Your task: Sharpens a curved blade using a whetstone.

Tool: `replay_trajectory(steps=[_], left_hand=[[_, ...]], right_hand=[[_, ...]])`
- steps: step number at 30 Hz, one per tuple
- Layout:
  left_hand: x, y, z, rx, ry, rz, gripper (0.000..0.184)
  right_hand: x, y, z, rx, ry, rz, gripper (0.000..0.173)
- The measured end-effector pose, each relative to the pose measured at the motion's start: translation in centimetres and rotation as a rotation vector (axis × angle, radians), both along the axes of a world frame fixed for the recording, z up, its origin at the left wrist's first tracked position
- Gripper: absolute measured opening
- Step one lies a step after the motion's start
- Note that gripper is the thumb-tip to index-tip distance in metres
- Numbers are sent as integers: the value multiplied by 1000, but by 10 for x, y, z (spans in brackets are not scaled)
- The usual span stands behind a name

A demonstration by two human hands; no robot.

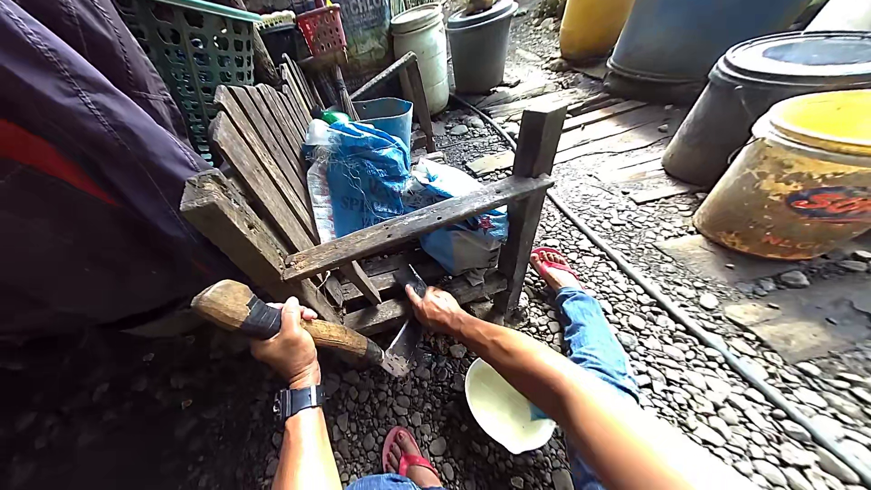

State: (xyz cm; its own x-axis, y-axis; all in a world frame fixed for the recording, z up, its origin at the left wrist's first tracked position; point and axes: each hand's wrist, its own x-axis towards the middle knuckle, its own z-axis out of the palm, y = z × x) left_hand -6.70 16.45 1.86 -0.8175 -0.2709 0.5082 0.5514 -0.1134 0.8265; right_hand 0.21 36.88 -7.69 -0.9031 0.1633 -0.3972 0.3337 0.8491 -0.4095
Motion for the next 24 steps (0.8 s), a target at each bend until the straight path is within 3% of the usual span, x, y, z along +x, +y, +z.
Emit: replay_trajectory(steps=[2, 4, 6, 10, 16, 21, 24], left_hand=[[-4, 0, -1, 5, -18, 6, 13], [-8, 0, -1, 7, -29, 14, 13], [-7, 1, -1, 13, -33, 13, 14], [-1, -3, -1, 21, -27, 12, 15], [-6, -5, -4, 29, -47, 10, 15], [0, -5, -3, 26, -44, 7, 15], [-4, -10, -8, 36, -51, 23, 15]], right_hand=[[25, -3, -8, -30, 5, 77, 56], [35, -5, -9, -89, -4, 13, 54], [22, 1, -4, -37, 22, 47, 55], [-13, 1, 4, -7, -1, -78, 56], [42, -4, -12, -60, -25, 69, 54], [-6, 13, 0, -4, 14, -64, 56], [8, 10, -8, -11, 40, -11, 58]])
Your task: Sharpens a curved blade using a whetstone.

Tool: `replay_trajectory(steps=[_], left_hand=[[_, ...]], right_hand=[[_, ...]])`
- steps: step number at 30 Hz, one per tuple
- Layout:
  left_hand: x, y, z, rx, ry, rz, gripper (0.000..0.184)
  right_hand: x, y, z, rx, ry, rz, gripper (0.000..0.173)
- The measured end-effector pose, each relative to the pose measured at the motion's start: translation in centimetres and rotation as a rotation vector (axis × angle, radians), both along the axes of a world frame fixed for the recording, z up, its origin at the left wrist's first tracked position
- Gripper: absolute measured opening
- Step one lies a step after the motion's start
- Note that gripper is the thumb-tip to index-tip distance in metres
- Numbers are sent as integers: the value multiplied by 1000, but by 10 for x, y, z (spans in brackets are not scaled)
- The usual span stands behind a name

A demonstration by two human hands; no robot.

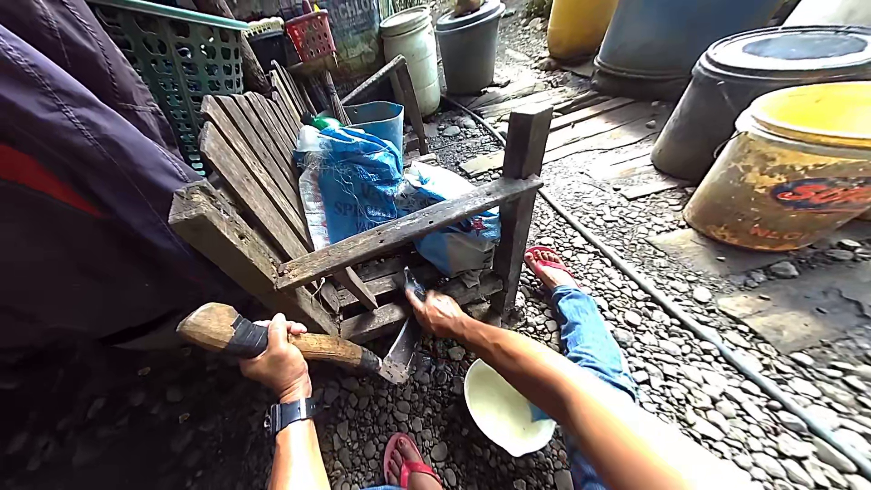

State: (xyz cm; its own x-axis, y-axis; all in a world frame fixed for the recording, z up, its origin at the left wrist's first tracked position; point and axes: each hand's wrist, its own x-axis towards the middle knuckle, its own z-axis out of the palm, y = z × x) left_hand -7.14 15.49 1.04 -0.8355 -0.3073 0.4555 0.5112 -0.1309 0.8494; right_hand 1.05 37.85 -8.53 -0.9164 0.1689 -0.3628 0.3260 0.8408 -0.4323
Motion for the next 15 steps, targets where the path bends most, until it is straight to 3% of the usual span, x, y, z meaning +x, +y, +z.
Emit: replay_trajectory(steps=[4, 9, 15], left_hand=[[-10, -3, -4, 14, -21, 13, 14], [-4, -7, -6, 15, -39, 47, 14], [-7, -4, -6, 20, -44, 39, 15]], right_hand=[[22, 2, -6, 33, -1, 149, 59], [-12, 2, 5, 7, -20, -30, 57], [28, -3, -4, 45, -40, 156, 60]])
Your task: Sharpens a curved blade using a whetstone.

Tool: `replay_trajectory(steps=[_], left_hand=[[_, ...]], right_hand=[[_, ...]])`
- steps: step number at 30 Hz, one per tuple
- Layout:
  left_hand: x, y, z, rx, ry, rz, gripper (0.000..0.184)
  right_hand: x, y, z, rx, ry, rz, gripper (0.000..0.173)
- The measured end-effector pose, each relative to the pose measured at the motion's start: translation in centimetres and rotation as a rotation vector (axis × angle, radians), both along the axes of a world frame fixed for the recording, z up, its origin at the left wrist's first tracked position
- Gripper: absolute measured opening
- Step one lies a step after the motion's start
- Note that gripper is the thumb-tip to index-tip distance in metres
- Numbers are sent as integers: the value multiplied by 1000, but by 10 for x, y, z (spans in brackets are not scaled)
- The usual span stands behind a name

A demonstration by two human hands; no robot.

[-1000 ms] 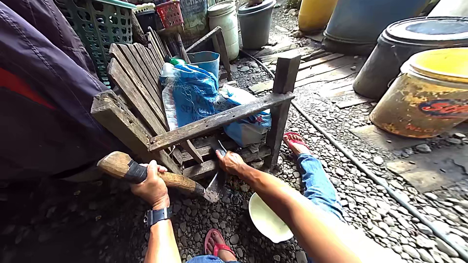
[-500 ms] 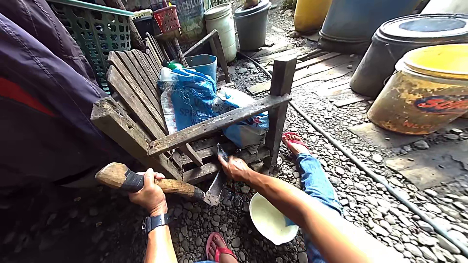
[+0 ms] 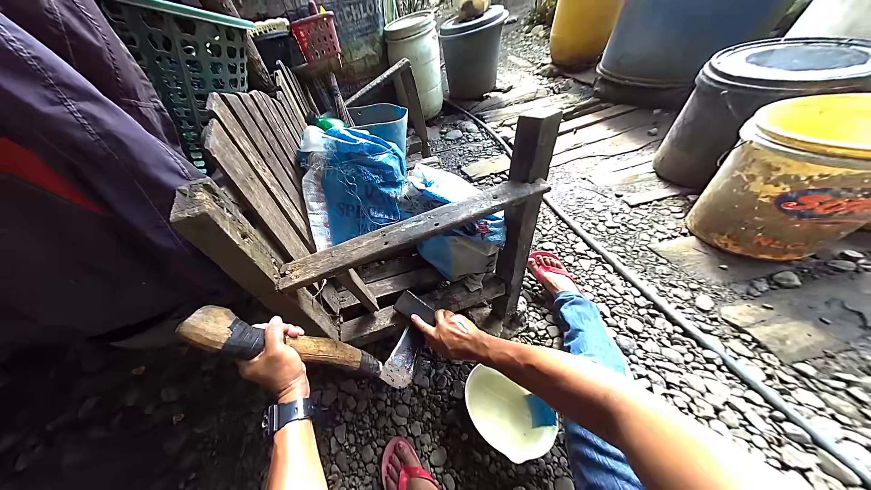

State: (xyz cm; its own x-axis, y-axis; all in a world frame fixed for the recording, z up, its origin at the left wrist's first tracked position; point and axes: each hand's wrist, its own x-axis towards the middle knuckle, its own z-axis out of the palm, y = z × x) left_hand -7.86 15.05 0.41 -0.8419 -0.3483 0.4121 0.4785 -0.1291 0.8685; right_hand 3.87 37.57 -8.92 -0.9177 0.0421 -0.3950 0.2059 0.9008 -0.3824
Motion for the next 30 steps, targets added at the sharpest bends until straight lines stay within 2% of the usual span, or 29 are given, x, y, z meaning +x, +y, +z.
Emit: replay_trajectory(steps=[4, 6, 11, 17, 19, 22, 24, 28, 30], left_hand=[[7, 0, 2, -9, -8, 4, 14], [10, -1, 2, -13, -13, 11, 14], [5, -1, 0, -14, -7, 7, 14], [10, 0, 3, -15, 8, -5, 13], [10, 0, 2, -28, 22, -13, 13], [7, -2, 2, -27, 11, -6, 13], [4, 1, 4, -23, 14, -6, 13], [16, 5, 10, -49, 34, -25, 13], [19, 6, 12, -55, 21, -18, 12]], right_hand=[[-37, 3, 10, -21, 13, -188, 57], [-38, -3, 7, -27, -1, -245, 58], [8, -16, -2, -5, -14, -64, 61], [-43, -4, 14, -15, -19, -249, 57], [-30, -9, 7, -35, 4, -247, 58], [4, -17, 0, -25, -3, -107, 60], [-1, -14, 3, -16, -4, -111, 61], [-42, -12, 17, -31, -31, -281, 58], [-33, -20, 12, -46, -17, -284, 59]])
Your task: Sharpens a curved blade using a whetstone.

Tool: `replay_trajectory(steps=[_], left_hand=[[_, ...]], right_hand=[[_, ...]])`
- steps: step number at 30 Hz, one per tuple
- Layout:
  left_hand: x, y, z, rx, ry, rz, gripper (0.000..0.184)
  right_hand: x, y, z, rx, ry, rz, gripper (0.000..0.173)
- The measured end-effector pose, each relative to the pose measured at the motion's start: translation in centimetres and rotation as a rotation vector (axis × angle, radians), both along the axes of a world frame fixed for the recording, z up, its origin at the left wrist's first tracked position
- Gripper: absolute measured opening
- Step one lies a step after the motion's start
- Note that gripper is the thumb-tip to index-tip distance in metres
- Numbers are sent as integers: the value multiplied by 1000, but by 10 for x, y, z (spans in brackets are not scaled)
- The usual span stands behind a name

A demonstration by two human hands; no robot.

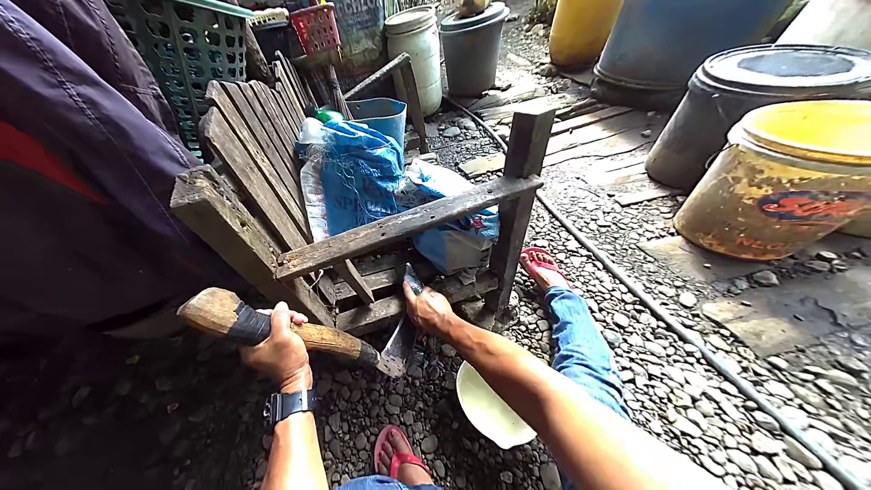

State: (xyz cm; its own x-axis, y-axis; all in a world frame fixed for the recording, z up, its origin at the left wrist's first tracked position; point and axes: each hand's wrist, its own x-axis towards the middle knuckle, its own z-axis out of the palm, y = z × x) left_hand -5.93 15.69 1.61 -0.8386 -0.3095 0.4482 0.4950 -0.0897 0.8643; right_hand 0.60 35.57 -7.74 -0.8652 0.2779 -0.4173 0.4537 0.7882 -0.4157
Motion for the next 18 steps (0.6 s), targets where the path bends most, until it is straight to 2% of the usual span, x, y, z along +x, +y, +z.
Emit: replay_trajectory(steps=[4, 6, 9, 11, 16, 18], left_hand=[[-7, 1, -1, 6, -37, 39, 12], [-9, 2, -2, 11, -37, 35, 12], [-3, 2, 0, 6, -32, 15, 13], [-3, 2, 2, 11, -21, 9, 12], [-12, 3, -2, 38, -58, 33, 12], [-13, 3, -3, 40, -51, 34, 13]], right_hand=[[61, -24, -19, -43, 32, 260, 65], [52, -19, -19, -39, 45, 212, 65], [2, 2, 1, 2, 2, 5, 59], [-10, 3, 4, 28, -17, -42, 58], [53, -26, -20, 7, 25, 240, 63], [40, -17, -19, 30, 52, 179, 62]])
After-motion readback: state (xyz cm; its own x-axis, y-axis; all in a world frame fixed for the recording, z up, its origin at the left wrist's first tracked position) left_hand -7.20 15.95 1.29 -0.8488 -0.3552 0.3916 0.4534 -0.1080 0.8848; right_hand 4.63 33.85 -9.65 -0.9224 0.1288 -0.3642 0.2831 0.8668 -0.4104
